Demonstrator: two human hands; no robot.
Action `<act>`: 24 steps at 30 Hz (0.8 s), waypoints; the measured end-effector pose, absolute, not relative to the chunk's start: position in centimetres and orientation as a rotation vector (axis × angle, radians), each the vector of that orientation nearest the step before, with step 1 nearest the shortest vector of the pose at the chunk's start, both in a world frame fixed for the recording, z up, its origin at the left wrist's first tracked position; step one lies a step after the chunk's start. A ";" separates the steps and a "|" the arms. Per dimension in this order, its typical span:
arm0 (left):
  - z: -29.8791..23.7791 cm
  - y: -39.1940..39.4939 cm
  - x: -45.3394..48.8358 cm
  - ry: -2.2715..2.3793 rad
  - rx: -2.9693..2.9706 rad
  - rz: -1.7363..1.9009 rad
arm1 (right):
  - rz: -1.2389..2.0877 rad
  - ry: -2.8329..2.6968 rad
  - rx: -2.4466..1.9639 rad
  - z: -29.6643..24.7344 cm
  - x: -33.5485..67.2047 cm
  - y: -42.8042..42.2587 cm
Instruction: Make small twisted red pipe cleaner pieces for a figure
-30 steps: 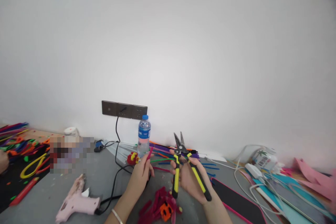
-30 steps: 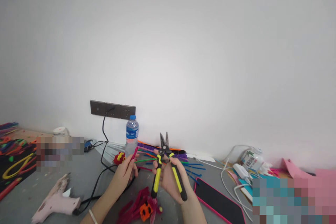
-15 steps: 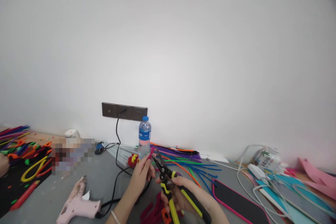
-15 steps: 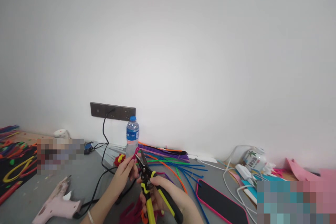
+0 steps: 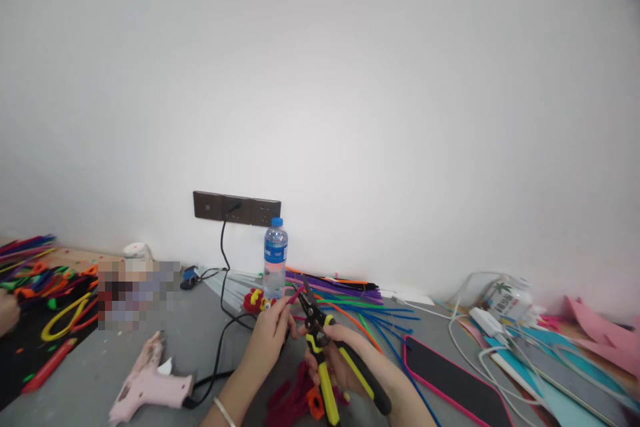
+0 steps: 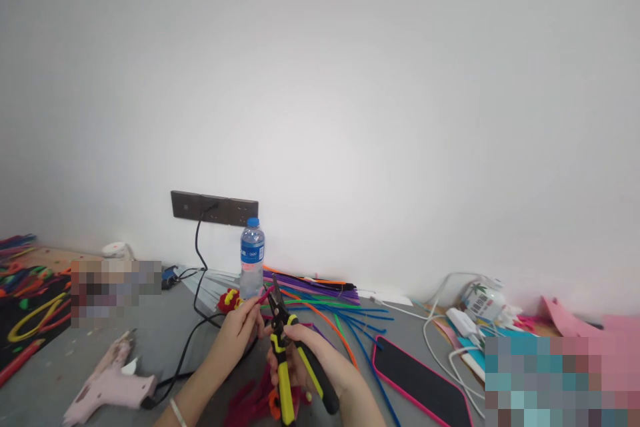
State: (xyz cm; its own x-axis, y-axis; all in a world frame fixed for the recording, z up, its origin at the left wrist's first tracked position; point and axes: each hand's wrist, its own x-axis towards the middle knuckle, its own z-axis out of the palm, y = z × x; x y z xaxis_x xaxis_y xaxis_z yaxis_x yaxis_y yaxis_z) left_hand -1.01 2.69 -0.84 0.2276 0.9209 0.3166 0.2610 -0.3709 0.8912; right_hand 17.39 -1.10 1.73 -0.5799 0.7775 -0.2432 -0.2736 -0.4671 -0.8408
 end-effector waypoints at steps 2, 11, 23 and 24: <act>-0.9 2.7 -1.1 1.109 1.820 1.138 | 2.126 -0.953 -0.793 1.8 17.2 -1.1; -0.3 2.5 -1.4 1.103 1.893 1.148 | 1.945 -0.997 -0.971 3.2 16.2 -1.9; -0.1 2.7 -1.2 1.135 1.850 1.180 | 1.862 -0.995 -0.976 2.8 14.7 -1.9; -0.1 2.7 -1.2 1.133 1.849 1.183 | 1.858 -0.994 -0.975 2.9 14.6 -2.0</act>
